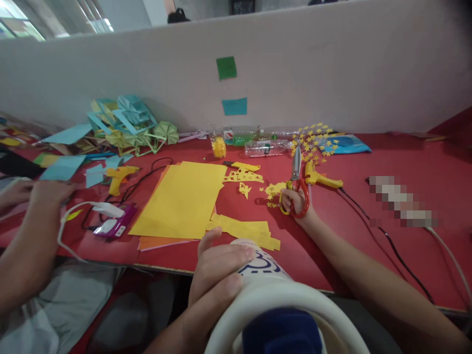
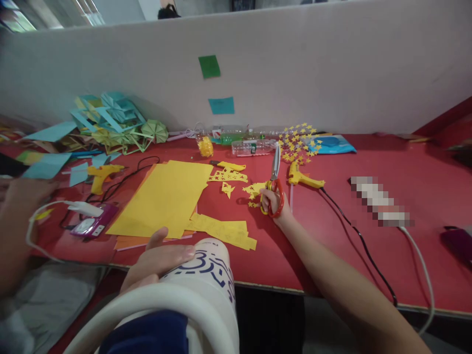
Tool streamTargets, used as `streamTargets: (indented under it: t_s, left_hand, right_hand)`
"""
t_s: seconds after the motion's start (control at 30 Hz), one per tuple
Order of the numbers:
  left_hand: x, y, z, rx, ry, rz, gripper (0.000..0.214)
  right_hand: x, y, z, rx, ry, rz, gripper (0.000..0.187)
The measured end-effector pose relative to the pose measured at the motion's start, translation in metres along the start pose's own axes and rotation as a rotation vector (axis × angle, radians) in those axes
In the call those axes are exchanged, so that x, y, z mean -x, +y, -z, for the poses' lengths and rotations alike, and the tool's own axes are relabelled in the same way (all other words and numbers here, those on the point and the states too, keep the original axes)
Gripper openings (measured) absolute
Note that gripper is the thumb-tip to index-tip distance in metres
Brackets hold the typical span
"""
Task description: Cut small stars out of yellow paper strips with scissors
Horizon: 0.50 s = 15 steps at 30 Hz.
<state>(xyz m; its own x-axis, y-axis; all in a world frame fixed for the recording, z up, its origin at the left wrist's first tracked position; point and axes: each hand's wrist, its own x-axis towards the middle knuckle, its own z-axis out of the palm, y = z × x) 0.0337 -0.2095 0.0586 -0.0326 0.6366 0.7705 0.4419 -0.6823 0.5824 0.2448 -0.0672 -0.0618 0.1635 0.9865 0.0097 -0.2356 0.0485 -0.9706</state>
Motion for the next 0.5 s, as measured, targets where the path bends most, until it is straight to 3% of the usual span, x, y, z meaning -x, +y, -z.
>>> streamTargets:
  t_s: [0.2, 0.5]
  left_hand:
    - [-0.0027, -0.0031, -0.0133, 0.022, 0.132, 0.033, 0.026]
    - [-0.0024, -0.0098, -0.0072, 0.071, 0.117, -0.045, 0.024]
  right_hand:
    - [0.0012, -0.0022, -0.0011, 0.004, -0.002, -0.006, 0.047]
    - [0.0020, -0.0032, -0.0015, 0.003, -0.004, -0.009, 0.047]
